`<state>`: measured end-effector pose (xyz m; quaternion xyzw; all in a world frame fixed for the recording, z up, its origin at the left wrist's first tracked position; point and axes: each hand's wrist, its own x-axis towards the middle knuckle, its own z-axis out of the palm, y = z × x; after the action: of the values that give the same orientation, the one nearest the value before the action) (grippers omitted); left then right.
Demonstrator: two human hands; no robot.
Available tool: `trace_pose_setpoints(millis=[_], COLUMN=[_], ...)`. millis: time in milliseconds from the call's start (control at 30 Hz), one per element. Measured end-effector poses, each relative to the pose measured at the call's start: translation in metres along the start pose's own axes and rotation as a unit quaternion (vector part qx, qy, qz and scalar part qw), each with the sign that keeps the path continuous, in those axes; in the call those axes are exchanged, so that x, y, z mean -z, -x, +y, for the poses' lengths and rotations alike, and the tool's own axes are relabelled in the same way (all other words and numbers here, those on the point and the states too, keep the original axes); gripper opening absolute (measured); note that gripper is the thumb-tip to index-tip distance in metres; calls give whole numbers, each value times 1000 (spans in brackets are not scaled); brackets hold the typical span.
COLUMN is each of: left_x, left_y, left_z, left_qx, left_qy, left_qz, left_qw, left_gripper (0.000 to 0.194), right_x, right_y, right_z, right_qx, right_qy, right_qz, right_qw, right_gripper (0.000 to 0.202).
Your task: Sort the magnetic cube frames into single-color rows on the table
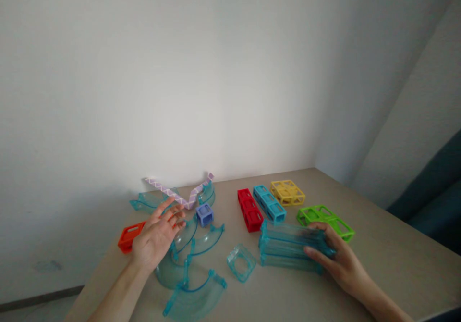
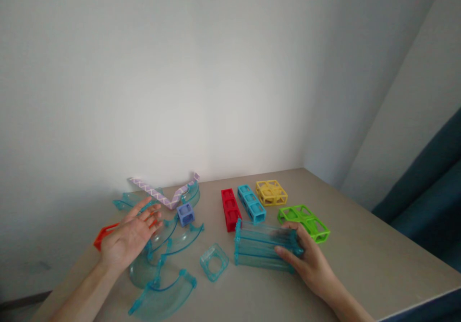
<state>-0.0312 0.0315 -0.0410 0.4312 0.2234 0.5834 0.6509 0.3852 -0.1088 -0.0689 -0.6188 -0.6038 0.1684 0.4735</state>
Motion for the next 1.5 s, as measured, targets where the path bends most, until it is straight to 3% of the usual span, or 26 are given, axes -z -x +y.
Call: trace_pose_setpoints(millis=[100,200,267,333,467,767,1000,1300,1500], left_x=[-14,-51,-82,-111,-142,-136,-131,-128,-122], left_y=[6,19,29,34,30,16,13,19,19], left_z=[-2,-11,-23,-38,-66,-94,-101,-100,-105], left_qx=[-33,-25,-35,-51,-33,-23,-38,-48,-36], left_qy=[-189,-395,-490,-534,-561,-559,-552,-549,-536], left_qz=[-17,-95,-164,-214,-236,-175,-160,-164,-144], left_qw=[981,913,855,816,793,810,817,818,831], left_gripper=[40,36,50,73,94,69,65,59,65], right_x=[-4,-6,-7,-7,-9,-9,-12,-12,-7], right_y=[0,1,2,3,6,-8,-26,-26,-6], right_z=[6,9,9,7,6,7,-3,-7,9], right_qx=[14,34,35,25,9,4,4,-6,2], right_qy=[1,4,-10,-28,-35,-34,-85,-82,-144], right_qz=[15,7,4,14,21,2,-33,-54,-103], right_qw=[1000,999,999,999,999,999,996,995,984], right_gripper=[37,34,33,34,35,42,45,47,76])
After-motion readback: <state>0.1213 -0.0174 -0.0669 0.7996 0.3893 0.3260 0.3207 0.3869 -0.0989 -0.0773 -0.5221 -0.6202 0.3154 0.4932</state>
